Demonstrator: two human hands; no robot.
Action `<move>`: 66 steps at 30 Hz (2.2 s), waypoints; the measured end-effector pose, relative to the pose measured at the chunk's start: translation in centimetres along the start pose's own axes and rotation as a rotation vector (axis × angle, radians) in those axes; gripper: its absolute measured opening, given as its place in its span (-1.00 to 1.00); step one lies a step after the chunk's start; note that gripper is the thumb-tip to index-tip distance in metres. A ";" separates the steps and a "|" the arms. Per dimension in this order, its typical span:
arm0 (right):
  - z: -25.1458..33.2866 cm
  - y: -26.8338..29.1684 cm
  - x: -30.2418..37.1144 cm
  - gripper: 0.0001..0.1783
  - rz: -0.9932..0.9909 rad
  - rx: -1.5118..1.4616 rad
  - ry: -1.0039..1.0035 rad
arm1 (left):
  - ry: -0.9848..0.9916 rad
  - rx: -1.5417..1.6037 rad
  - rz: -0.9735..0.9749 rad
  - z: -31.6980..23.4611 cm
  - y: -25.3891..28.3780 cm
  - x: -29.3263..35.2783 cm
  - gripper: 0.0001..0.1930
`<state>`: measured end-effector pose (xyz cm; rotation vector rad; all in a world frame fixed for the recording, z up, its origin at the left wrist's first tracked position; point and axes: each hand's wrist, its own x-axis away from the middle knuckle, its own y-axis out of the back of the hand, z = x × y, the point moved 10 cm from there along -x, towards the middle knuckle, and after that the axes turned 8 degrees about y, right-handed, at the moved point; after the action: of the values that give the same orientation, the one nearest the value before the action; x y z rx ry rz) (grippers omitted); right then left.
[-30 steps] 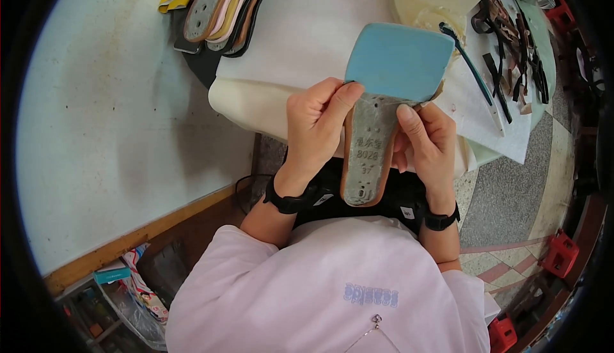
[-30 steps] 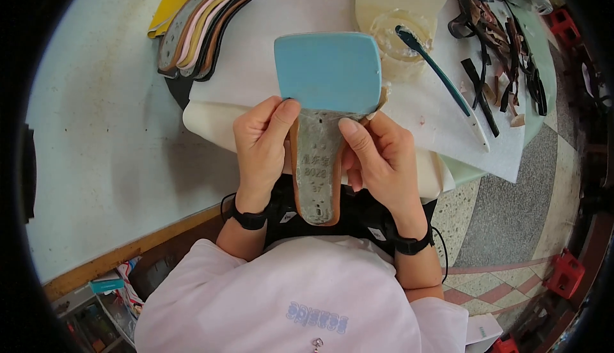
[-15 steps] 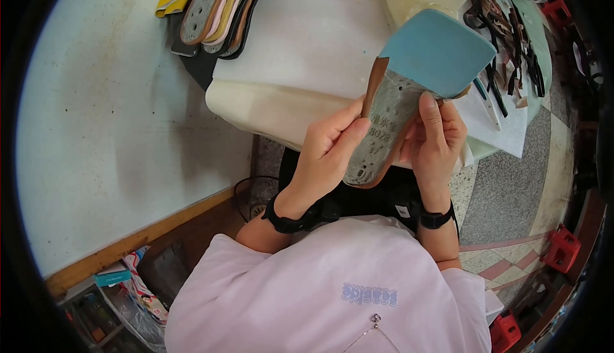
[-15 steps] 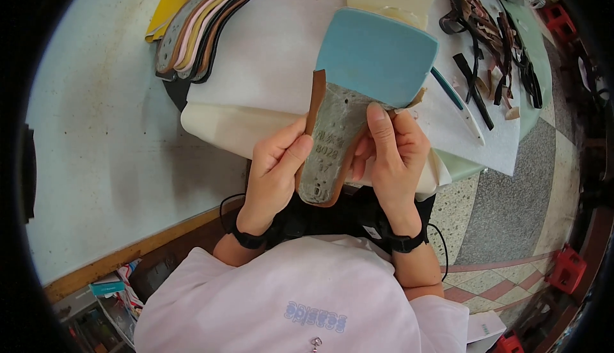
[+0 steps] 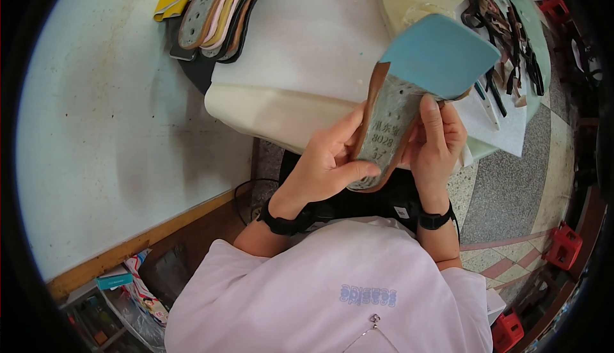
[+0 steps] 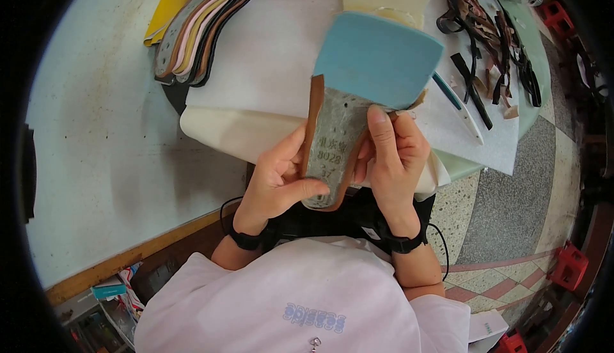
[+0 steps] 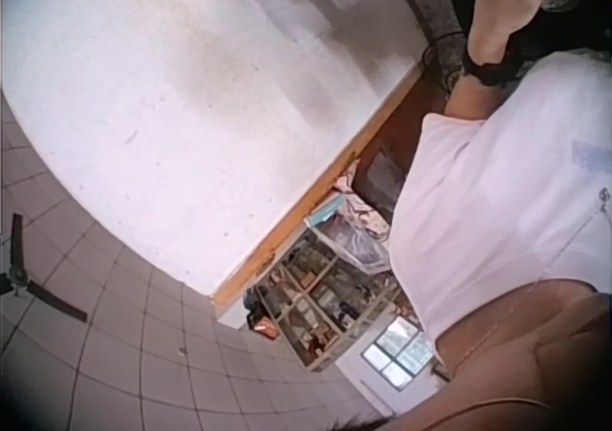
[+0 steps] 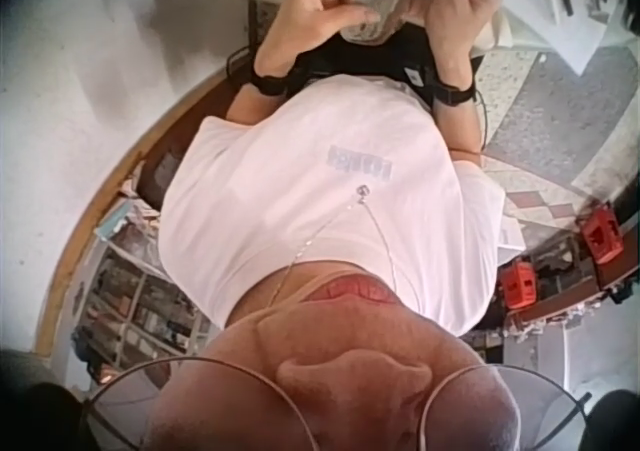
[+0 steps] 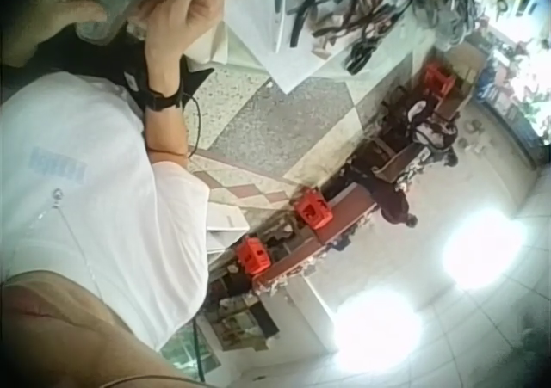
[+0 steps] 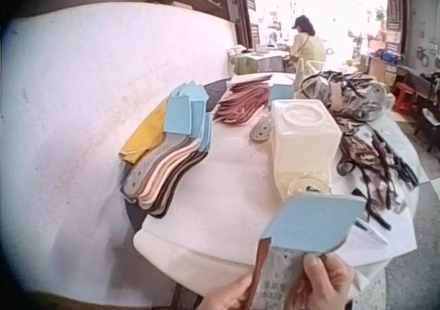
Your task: Applying adhesive to a shoe sole and attaching a fabric lining component.
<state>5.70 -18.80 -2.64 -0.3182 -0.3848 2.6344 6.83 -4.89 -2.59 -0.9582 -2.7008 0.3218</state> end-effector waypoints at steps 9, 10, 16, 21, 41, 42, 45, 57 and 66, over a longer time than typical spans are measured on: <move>-0.4 -0.2 0.0 -0.71 0.012 -0.011 -0.038 | 0.018 0.142 -0.108 1.2 1.2 -0.2 -0.62; -0.3 -0.1 0.1 -0.71 0.008 0.008 -0.017 | -0.011 0.054 -0.133 1.2 1.5 -0.2 -0.67; 0.4 -0.2 0.1 -0.73 0.005 0.029 0.032 | -0.072 -0.150 -0.172 0.7 1.5 -0.1 -0.72; 0.2 0.1 0.2 -0.75 -0.017 0.038 0.011 | -0.032 -0.046 -0.100 0.4 0.8 -0.3 -0.67; 0.8 2.2 0.0 -0.80 -0.200 -0.091 0.137 | -0.003 0.128 0.073 1.8 -0.4 0.6 -0.37; 0.4 2.1 -0.1 -0.81 -0.226 -0.176 0.112 | -0.003 0.128 0.073 1.8 -0.3 0.7 -0.37; -0.1 2.3 -0.1 -0.81 -0.225 -0.264 0.097 | -0.072 0.189 0.094 1.2 -0.1 1.5 -0.38; 0.2 2.1 0.0 -0.80 -0.189 -0.292 0.127 | 0.016 0.235 -0.132 3.8 2.1 3.1 -0.65; 1.2 1.7 -0.3 -0.81 -0.166 -0.194 0.164 | -0.165 -0.394 -0.350 0.8 2.3 3.4 -0.83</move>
<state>4.88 -20.68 -2.00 -0.5371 -0.5861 2.3934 5.38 -1.07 -3.48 -0.5417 -3.0804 -0.2176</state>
